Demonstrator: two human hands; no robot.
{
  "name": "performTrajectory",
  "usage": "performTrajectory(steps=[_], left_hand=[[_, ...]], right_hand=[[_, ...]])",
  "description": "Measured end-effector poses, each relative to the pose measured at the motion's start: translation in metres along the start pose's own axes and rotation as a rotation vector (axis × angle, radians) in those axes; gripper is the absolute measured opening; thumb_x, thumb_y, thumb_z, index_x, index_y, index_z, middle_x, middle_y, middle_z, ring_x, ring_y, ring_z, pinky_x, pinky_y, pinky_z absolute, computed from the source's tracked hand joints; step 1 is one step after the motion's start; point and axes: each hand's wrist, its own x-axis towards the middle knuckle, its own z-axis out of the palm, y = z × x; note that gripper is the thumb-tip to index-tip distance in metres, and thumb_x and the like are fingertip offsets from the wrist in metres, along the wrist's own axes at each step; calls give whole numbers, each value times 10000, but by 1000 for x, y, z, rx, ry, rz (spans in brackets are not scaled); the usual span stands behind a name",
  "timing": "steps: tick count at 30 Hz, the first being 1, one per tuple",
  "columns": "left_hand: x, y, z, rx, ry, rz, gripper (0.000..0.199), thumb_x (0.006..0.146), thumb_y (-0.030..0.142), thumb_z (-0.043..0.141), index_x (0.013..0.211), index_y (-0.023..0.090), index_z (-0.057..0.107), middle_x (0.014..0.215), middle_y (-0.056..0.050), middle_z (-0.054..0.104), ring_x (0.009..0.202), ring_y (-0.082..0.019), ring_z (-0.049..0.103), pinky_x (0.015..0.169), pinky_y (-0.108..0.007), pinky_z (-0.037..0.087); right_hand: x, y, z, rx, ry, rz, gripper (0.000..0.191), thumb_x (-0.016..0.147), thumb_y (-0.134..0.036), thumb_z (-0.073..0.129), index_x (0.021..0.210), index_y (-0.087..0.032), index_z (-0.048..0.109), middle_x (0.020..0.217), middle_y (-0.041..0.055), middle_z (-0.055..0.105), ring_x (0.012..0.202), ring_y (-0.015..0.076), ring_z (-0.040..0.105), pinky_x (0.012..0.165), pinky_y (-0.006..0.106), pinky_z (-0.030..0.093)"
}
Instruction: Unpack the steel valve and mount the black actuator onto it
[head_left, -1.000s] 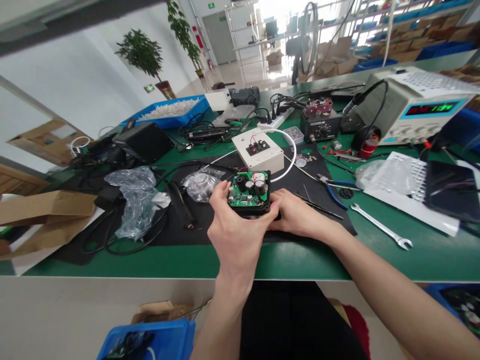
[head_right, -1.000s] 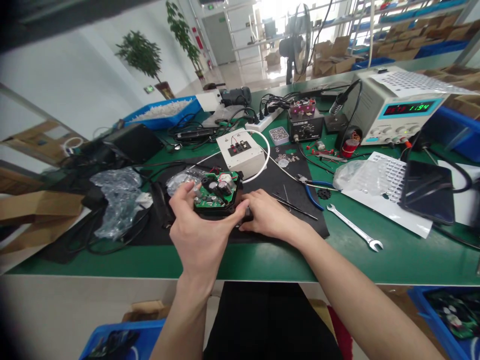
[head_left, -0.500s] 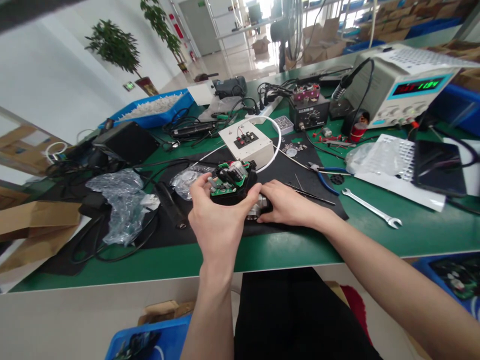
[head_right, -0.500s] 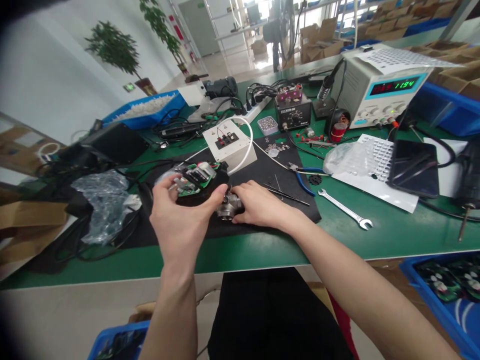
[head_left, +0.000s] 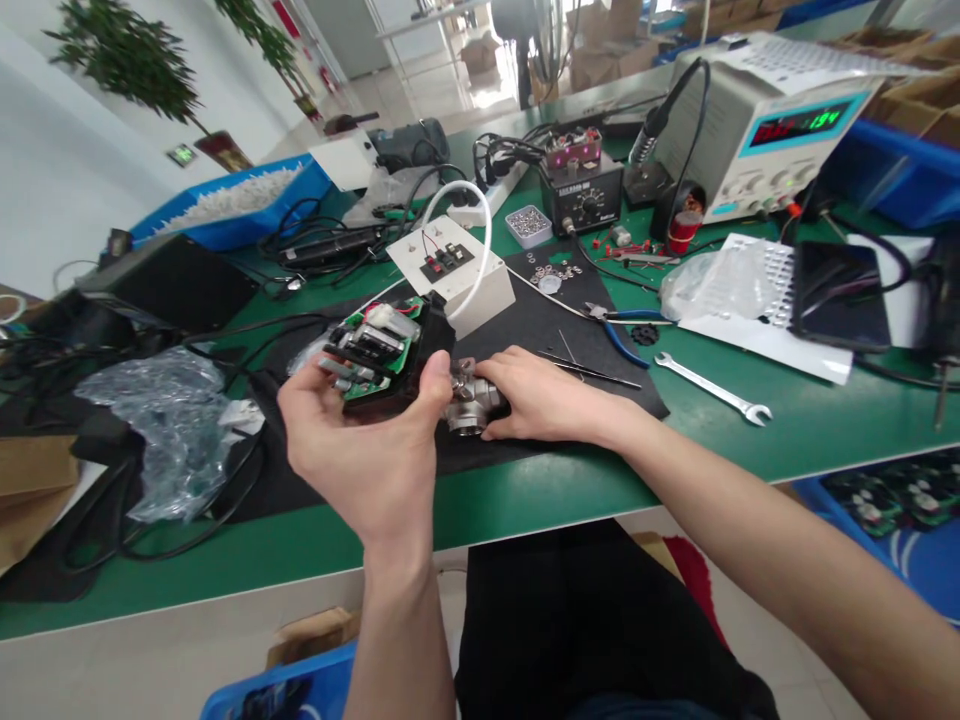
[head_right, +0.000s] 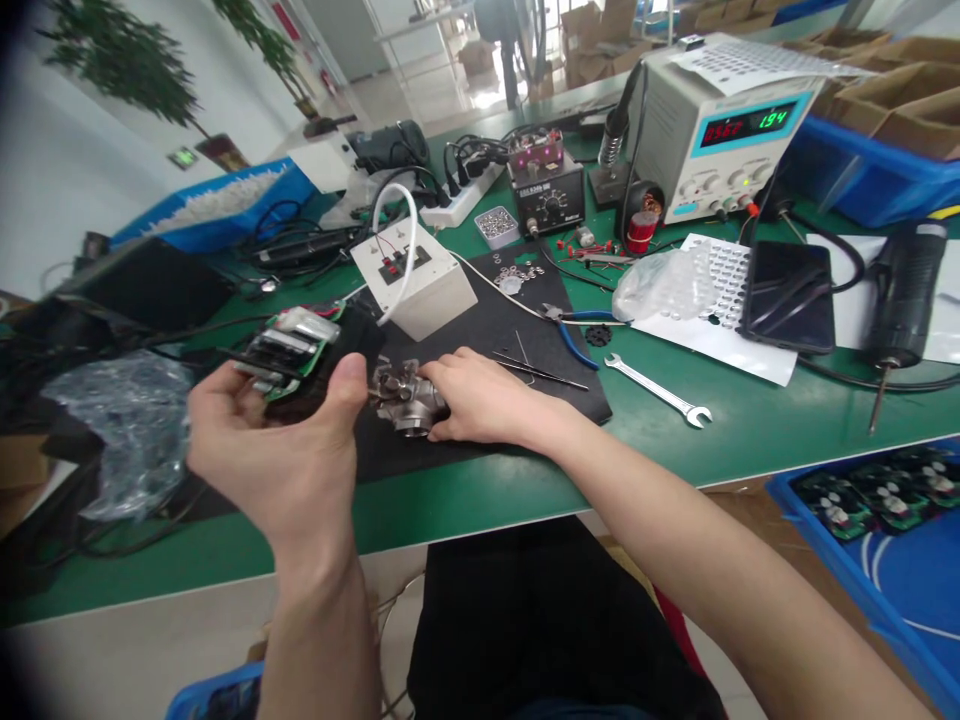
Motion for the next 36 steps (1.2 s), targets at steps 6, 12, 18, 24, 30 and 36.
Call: performTrajectory(steps=[6, 12, 18, 24, 30, 36], left_hand=[[-8, 2, 5, -2, -51, 30, 751, 737, 401, 954, 1338, 167, 569, 1359, -111, 673, 1285, -282, 685, 1116, -409, 575], [-22, 4, 7, 183, -14, 116, 789, 706, 448, 963, 1356, 201, 590, 1356, -91, 680, 1270, -300, 685, 1148, -418, 541], [-23, 1, 9, 208, 8, 151, 788, 711, 439, 953, 1358, 167, 594, 1318, -98, 695, 1210, -274, 715, 1095, -376, 567], [-23, -3, 10, 189, 25, 211, 764, 708, 407, 948, 1344, 167, 601, 1282, -86, 708, 1189, -258, 723, 1095, -362, 567], [-20, -7, -1, 225, -69, 181, 877, 680, 511, 966, 1397, 201, 565, 1344, -101, 682, 1248, -299, 694, 1095, -412, 562], [-17, -7, -18, 279, -205, 138, 979, 644, 633, 961, 1426, 231, 531, 1327, -107, 696, 1200, -353, 712, 1018, -463, 582]], right_hand=[[0, -1, -1, 11, 1, 1, 450, 825, -322, 910, 1150, -140, 659, 1071, 101, 712, 1038, 295, 610, 914, 397, 473], [0, -1, -3, 43, -2, -19, 302, 820, -253, 903, 980, -165, 663, 1028, 88, 697, 1024, 279, 616, 943, 397, 482], [0, 0, -2, 81, -1, -34, 317, 805, -237, 921, 985, -157, 673, 1047, 98, 709, 1051, 283, 625, 971, 403, 484], [1, 1, -1, 105, 1, -36, 288, 801, -223, 922, 920, -178, 664, 1005, 64, 698, 991, 252, 621, 957, 383, 468], [-1, 3, 0, 112, 22, -33, 313, 805, -246, 918, 942, -183, 644, 971, 55, 679, 972, 252, 608, 878, 363, 467], [-1, 5, 3, 103, 40, -35, 334, 813, -264, 894, 990, -179, 625, 982, 64, 685, 990, 269, 609, 855, 361, 469]])
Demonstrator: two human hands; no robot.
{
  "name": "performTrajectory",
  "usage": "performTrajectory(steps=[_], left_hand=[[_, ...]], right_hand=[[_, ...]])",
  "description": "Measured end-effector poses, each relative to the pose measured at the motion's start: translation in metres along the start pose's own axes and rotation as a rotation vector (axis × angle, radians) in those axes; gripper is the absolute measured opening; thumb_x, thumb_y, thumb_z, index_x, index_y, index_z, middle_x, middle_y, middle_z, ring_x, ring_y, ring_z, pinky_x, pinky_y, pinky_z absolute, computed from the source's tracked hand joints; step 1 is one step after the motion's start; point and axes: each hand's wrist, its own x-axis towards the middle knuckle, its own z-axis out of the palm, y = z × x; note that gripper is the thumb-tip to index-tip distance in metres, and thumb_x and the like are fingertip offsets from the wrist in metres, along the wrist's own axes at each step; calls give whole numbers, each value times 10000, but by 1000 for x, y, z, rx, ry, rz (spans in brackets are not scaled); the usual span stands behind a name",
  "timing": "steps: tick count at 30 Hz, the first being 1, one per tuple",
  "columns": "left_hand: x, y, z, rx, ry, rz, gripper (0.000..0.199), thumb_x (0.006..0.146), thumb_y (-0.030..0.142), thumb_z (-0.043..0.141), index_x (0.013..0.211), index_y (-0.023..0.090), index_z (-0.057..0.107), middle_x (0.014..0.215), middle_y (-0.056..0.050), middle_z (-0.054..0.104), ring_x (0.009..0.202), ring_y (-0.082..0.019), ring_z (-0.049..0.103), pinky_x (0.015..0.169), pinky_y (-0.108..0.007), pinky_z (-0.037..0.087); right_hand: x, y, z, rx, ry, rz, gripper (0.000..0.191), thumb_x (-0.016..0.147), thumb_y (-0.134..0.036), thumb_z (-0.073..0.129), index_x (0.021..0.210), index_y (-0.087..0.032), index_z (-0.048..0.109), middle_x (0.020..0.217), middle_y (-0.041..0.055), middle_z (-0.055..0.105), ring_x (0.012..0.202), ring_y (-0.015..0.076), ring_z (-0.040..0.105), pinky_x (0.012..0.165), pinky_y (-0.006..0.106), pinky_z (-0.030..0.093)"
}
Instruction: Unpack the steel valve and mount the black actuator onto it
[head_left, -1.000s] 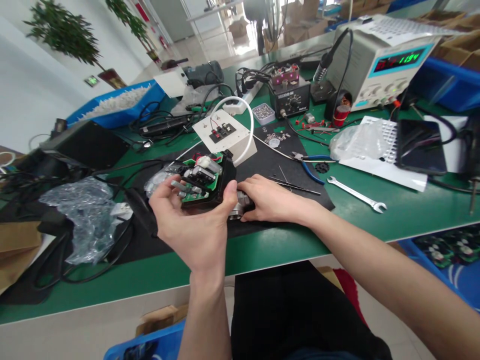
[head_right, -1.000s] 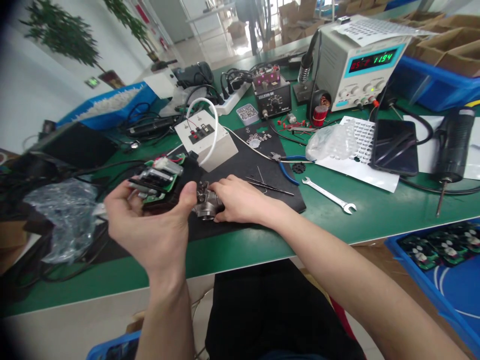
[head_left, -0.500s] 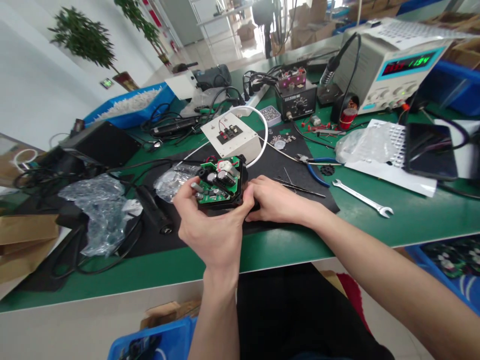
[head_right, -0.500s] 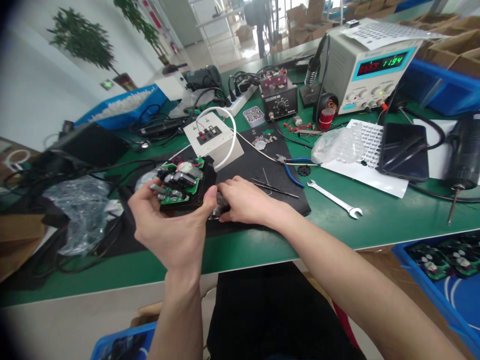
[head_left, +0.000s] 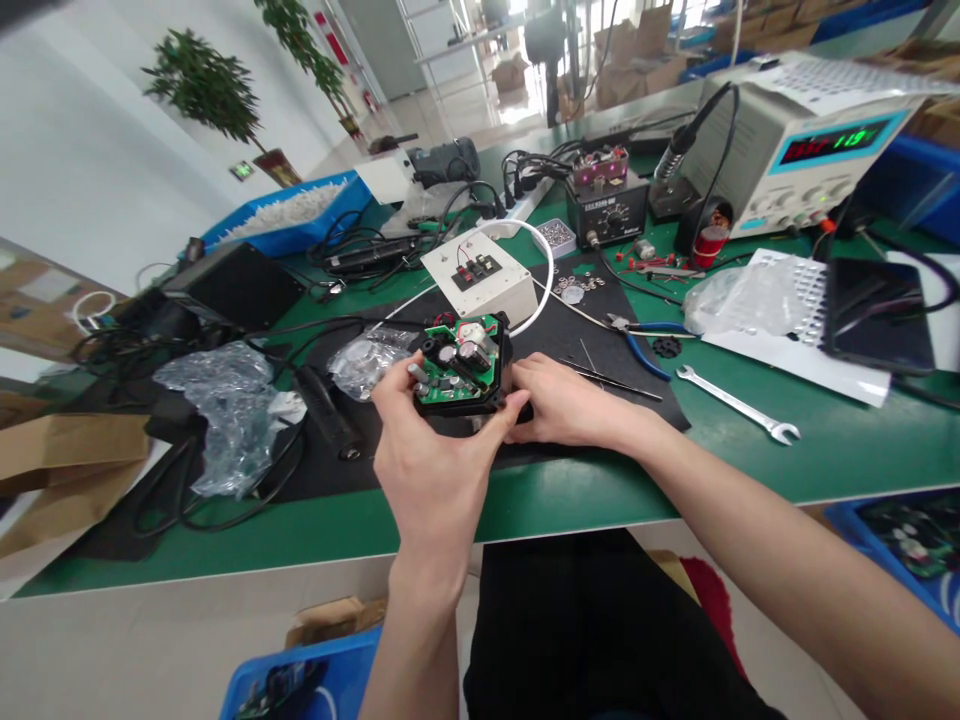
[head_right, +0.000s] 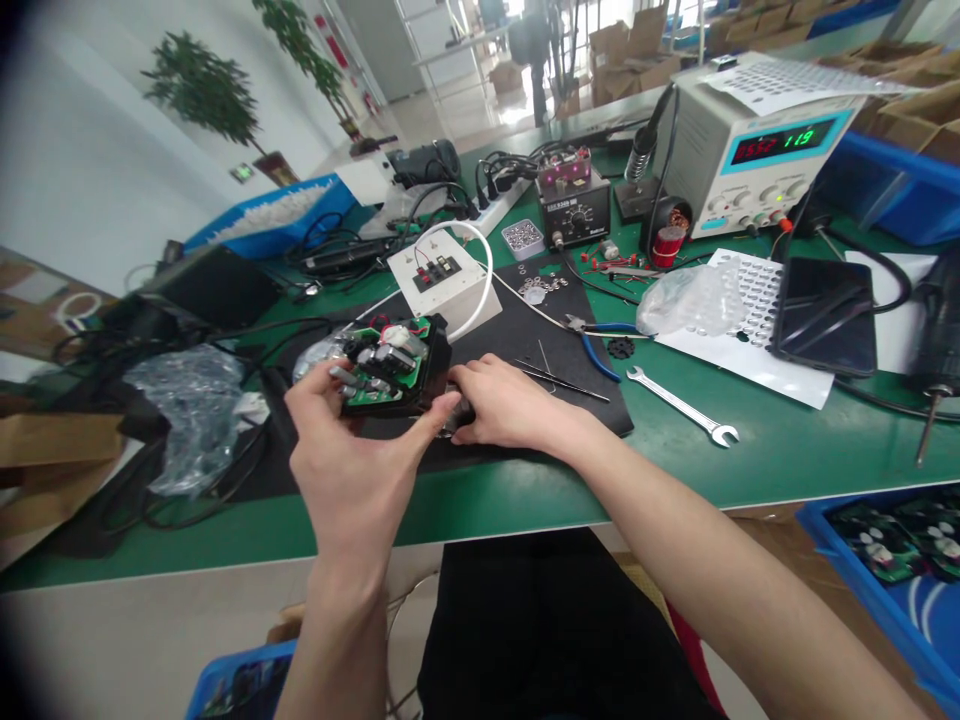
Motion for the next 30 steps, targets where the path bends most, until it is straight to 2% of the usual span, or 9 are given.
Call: performTrajectory(steps=[3, 5, 9, 11, 14, 18, 21, 24, 30], left_hand=[[4, -4, -4, -40, -35, 12, 970, 620, 591, 991, 1392, 232, 526, 1341, -113, 672, 1243, -355, 682, 1078, -491, 557], [13, -13, -5, -165, -92, 63, 919, 606, 522, 1017, 1326, 232, 524, 1438, -130, 612, 1361, -352, 613, 1154, -501, 516], [40, -40, -4, -512, -348, 150, 789, 610, 417, 1033, 1150, 243, 484, 1605, -160, 471, 1501, -342, 502, 1169, -483, 519], [53, -53, -2, -620, -454, 159, 747, 614, 379, 1033, 1089, 248, 470, 1566, -148, 510, 1477, -335, 530, 1127, -464, 552], [67, -67, 2, -730, -517, 183, 713, 602, 322, 1038, 1029, 250, 470, 1423, -106, 600, 1394, -314, 598, 1071, -417, 582], [75, -81, 15, -930, -608, 86, 855, 618, 388, 1031, 1243, 298, 455, 1224, -53, 666, 1115, -260, 729, 873, -349, 635], [80, -87, 26, -1010, -618, 13, 1006, 579, 407, 1046, 1385, 298, 456, 1236, -64, 683, 1100, -247, 732, 874, -326, 629], [84, -86, 35, -1015, -562, -3, 1027, 542, 372, 1061, 1406, 266, 515, 1292, -80, 690, 1171, -250, 711, 949, -322, 612], [88, -71, 50, -991, -493, -128, 858, 640, 405, 1021, 1331, 250, 537, 1270, -81, 725, 1136, -244, 738, 1002, -370, 610]], right_hand=[[1, -1, 0, -7, -11, 2, 373, 809, -333, 909, 985, -184, 616, 985, 66, 683, 954, 261, 612, 857, 369, 466], [1, -3, 1, -21, -11, 13, 442, 790, -428, 932, 971, -184, 611, 974, 74, 676, 929, 267, 607, 819, 368, 460], [2, -6, 6, -77, 34, 43, 582, 787, -650, 886, 997, -175, 623, 970, 89, 673, 909, 283, 600, 779, 375, 449], [3, -8, 9, -112, 51, 55, 592, 809, -672, 858, 1017, -166, 633, 982, 98, 679, 903, 284, 602, 792, 384, 448], [4, -9, 11, -113, 62, 61, 555, 820, -613, 874, 1042, -157, 649, 996, 100, 691, 908, 279, 610, 807, 383, 441], [5, -10, 10, -48, 78, 81, 488, 802, -514, 912, 1054, -165, 682, 1000, 77, 706, 897, 250, 618, 765, 339, 409], [7, -8, 7, -4, 85, 111, 433, 799, -504, 904, 988, -170, 704, 939, 50, 711, 829, 215, 609, 699, 308, 363], [9, -6, 3, 85, 64, 176, 406, 791, -519, 894, 926, -176, 723, 841, 10, 711, 726, 174, 597, 642, 291, 328], [14, -2, -8, 371, -5, 264, 402, 789, -514, 889, 981, -174, 794, 843, -12, 763, 763, 178, 655, 659, 281, 395]])
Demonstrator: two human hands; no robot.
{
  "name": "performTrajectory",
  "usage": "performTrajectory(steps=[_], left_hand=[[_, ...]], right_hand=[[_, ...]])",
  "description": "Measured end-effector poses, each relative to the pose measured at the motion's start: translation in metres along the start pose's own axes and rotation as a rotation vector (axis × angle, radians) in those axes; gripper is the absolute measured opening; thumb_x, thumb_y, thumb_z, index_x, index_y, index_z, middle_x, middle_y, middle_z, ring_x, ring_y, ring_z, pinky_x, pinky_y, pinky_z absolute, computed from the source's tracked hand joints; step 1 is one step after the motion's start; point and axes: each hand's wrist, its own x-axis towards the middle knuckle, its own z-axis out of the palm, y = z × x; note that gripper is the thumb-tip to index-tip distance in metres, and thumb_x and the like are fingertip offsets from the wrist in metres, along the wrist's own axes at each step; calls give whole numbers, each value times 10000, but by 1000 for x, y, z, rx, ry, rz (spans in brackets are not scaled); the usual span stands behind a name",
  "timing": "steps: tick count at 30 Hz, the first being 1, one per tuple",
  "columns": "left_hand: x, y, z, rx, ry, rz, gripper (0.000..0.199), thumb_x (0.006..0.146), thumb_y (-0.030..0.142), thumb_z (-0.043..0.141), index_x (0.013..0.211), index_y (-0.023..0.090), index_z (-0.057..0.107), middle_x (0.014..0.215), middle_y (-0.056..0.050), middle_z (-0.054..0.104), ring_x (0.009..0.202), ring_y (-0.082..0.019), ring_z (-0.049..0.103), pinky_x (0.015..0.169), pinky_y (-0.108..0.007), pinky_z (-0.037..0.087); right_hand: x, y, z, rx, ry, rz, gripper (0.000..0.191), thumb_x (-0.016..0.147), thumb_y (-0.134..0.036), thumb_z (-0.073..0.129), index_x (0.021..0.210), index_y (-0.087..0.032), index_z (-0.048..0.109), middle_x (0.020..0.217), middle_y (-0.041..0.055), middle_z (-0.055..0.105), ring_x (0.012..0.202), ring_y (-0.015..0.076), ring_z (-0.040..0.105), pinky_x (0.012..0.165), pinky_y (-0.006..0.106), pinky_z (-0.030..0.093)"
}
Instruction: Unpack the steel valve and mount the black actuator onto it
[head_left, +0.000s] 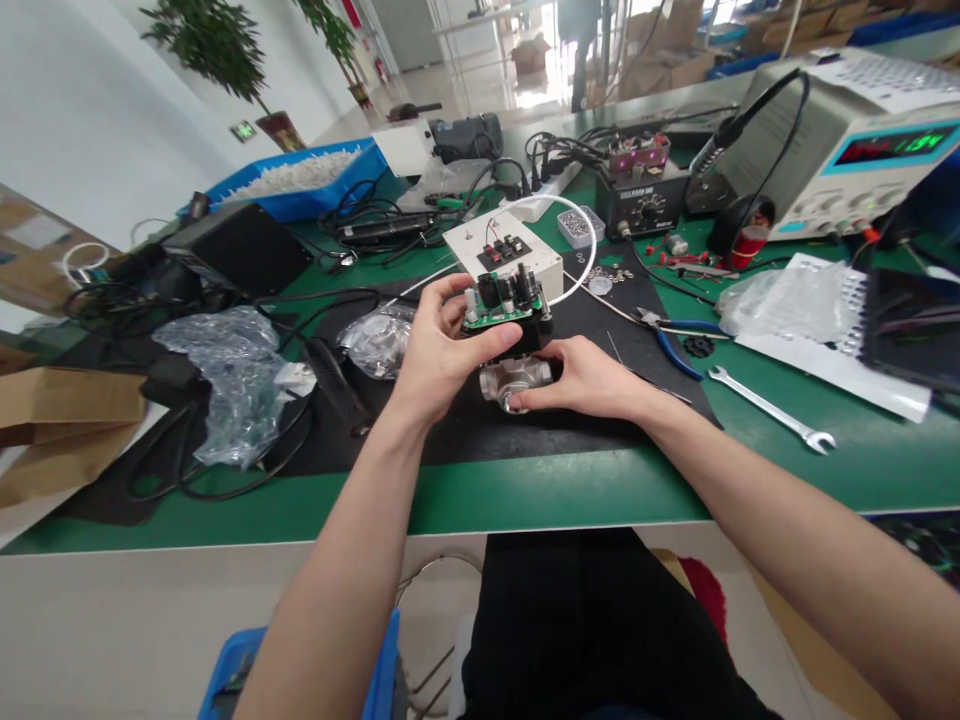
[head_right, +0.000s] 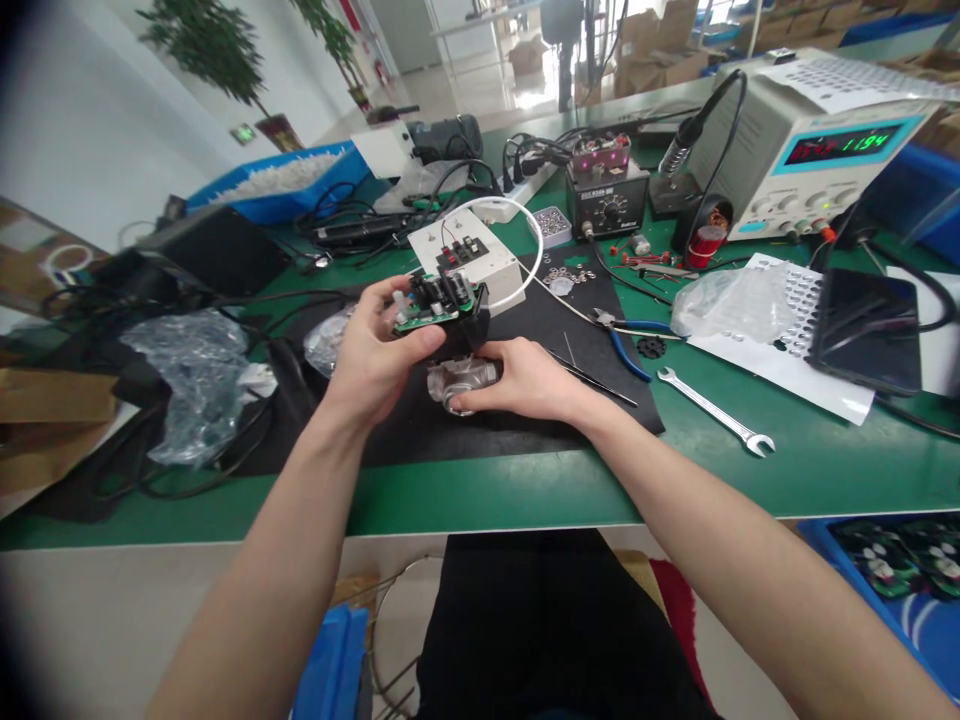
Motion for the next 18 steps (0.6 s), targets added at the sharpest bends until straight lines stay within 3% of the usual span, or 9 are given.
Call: performTrajectory(steps=[6, 12, 18], left_hand=[[-3, -2, 10, 29, 70, -9, 836, 658, 470, 1007, 1297, 260, 511, 1222, -73, 728, 1127, -253, 740, 1016, -396, 608], [-13, -9, 14, -4, 233, 26, 744, 723, 485, 968, 1232, 275, 468, 1149, -29, 713, 1046, -190, 739, 952, -335, 599], [-23, 0, 19, -12, 153, 91, 844, 671, 430, 1006, 1271, 277, 434, 1239, -58, 679, 1110, -208, 726, 975, -336, 588]], right_hand=[[3, -1, -4, 69, -39, 61, 452, 790, -521, 884, 1029, -147, 799, 885, 14, 771, 794, 188, 648, 675, 281, 423], [3, -3, -3, 178, -54, 52, 427, 816, -431, 879, 1154, -184, 793, 957, -8, 789, 802, 166, 655, 689, 262, 444], [-1, -2, -2, 97, -31, 52, 455, 764, -505, 917, 1052, -173, 801, 858, 2, 768, 773, 201, 672, 702, 303, 494]])
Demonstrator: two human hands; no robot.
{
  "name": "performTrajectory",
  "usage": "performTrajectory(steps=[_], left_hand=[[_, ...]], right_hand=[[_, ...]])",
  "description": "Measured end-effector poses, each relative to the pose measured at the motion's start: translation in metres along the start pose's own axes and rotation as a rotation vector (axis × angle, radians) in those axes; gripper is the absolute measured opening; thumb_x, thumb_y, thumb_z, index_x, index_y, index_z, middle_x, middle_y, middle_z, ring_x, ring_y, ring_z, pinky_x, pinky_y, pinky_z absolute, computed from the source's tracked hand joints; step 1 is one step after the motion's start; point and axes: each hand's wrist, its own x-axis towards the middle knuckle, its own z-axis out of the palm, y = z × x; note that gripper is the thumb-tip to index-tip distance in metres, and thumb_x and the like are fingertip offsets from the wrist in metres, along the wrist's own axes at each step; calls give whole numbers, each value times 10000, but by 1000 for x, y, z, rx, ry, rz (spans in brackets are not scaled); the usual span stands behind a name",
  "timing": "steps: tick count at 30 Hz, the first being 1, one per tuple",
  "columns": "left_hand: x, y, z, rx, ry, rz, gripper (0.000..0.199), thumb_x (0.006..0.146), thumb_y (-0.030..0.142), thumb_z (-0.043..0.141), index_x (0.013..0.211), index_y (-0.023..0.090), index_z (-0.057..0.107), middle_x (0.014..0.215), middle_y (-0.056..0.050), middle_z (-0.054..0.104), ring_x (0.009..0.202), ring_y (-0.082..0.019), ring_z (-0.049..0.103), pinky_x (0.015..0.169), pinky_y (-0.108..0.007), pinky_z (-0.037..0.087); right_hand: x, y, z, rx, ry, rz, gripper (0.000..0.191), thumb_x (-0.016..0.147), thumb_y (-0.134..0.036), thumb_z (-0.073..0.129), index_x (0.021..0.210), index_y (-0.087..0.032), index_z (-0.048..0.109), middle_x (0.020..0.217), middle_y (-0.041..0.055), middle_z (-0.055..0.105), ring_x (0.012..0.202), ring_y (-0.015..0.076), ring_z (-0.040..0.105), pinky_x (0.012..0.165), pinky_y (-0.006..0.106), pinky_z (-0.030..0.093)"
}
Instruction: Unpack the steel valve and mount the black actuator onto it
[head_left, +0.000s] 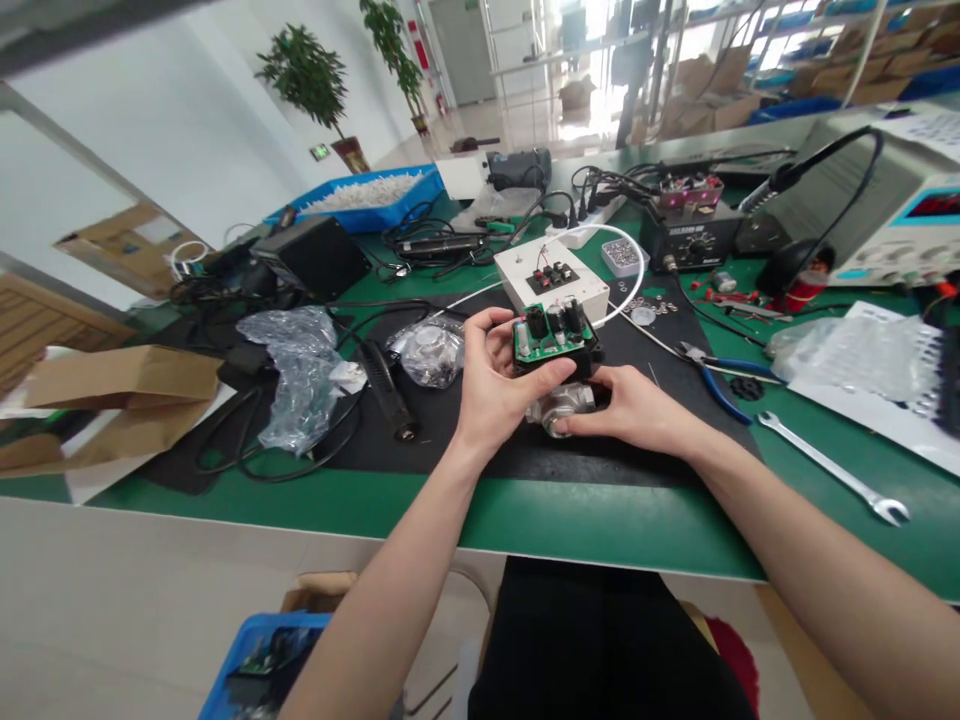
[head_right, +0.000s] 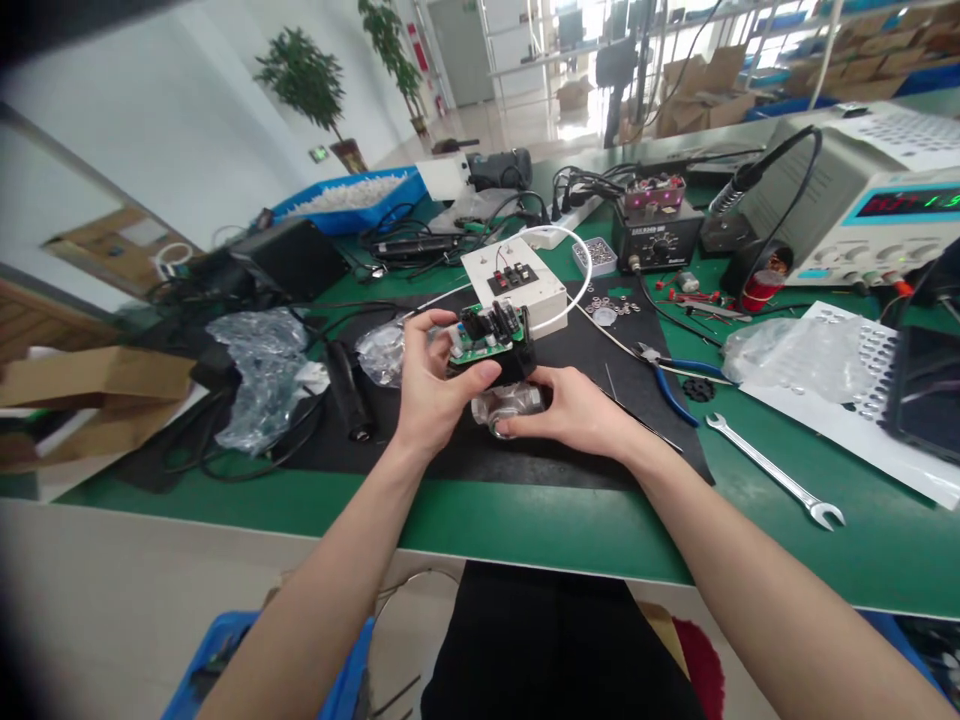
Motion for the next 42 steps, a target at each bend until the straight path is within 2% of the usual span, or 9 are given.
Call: performTrajectory(steps=[7, 17, 20, 24, 27, 31, 35, 39, 42], left_hand=[[-16, 12, 1, 63, -90, 78, 989, 570, 396, 1053, 1350, 289, 453, 1380, -98, 616, 1270, -277, 659, 1066, -402, 559], [-7, 2, 0, -65, 7, -20, 874, 655, 441, 1012, 1291, 270, 437, 1339, -92, 634, 1257, -249, 675, 1083, -384, 546], [-6, 0, -3, -84, 40, -40, 903, 651, 437, 1014, 1309, 263, 421, 1346, -99, 623, 1248, -238, 672, 1080, -368, 539], [-6, -2, -5, -86, 73, -63, 897, 667, 456, 1005, 1310, 263, 409, 1303, -94, 642, 1180, -227, 693, 1039, -361, 556], [-4, -1, -5, -86, 71, -77, 878, 687, 477, 991, 1306, 262, 408, 1309, -95, 642, 1199, -234, 690, 1050, -369, 555], [-3, 1, -3, -82, 29, -60, 916, 649, 462, 1012, 1308, 270, 404, 1348, -103, 624, 1246, -255, 677, 1099, -402, 545], [-3, 3, 1, -60, 1, -18, 912, 647, 429, 1014, 1321, 262, 425, 1382, -120, 622, 1290, -278, 667, 1121, -420, 548], [-6, 5, -3, 10, -23, 21, 951, 635, 461, 1011, 1379, 247, 458, 1448, -148, 607, 1356, -321, 640, 1113, -442, 572], [-10, 10, -12, 23, -123, 18, 975, 672, 445, 993, 1462, 246, 458, 1483, -158, 611, 1380, -352, 635, 1132, -489, 576]], right_hand=[[-9, 7, 3, -22, 22, -45, 496, 720, -441, 951, 1141, -236, 787, 959, 38, 802, 933, 317, 741, 840, 446, 610], [-6, 1, 10, -151, 91, 39, 498, 786, -521, 896, 1121, -194, 725, 1008, 40, 784, 901, 270, 725, 794, 396, 554], [-8, 5, 16, -181, 191, -46, 657, 766, -484, 917, 1280, -216, 608, 1168, 71, 750, 1023, 282, 718, 891, 429, 571], [-13, 11, 20, -313, 441, -238, 1003, 707, -467, 964, 1487, -242, 375, 1350, 138, 646, 1174, 324, 688, 1011, 513, 575], [-17, 7, 17, -413, 451, -364, 1112, 780, -428, 932, 1631, -299, 228, 1412, 138, 619, 1221, 341, 679, 1060, 556, 568], [-21, -6, 11, -493, 362, -376, 1038, 845, -427, 893, 1669, -365, 265, 1557, 120, 563, 1312, 371, 650, 1098, 578, 564], [-22, -10, 11, -436, 381, -428, 789, 973, -358, 772, 1634, -369, 341, 1614, 72, 532, 1430, 311, 585, 1177, 502, 532], [-25, -7, 11, -440, 406, -469, 620, 1035, -224, 653, 1576, -378, 390, 1520, 56, 609, 1336, 265, 658, 1128, 459, 569], [-31, -5, 10, -551, 382, -493, 578, 1042, -152, 570, 1538, -386, 388, 1390, 64, 675, 1210, 267, 719, 987, 435, 613]])
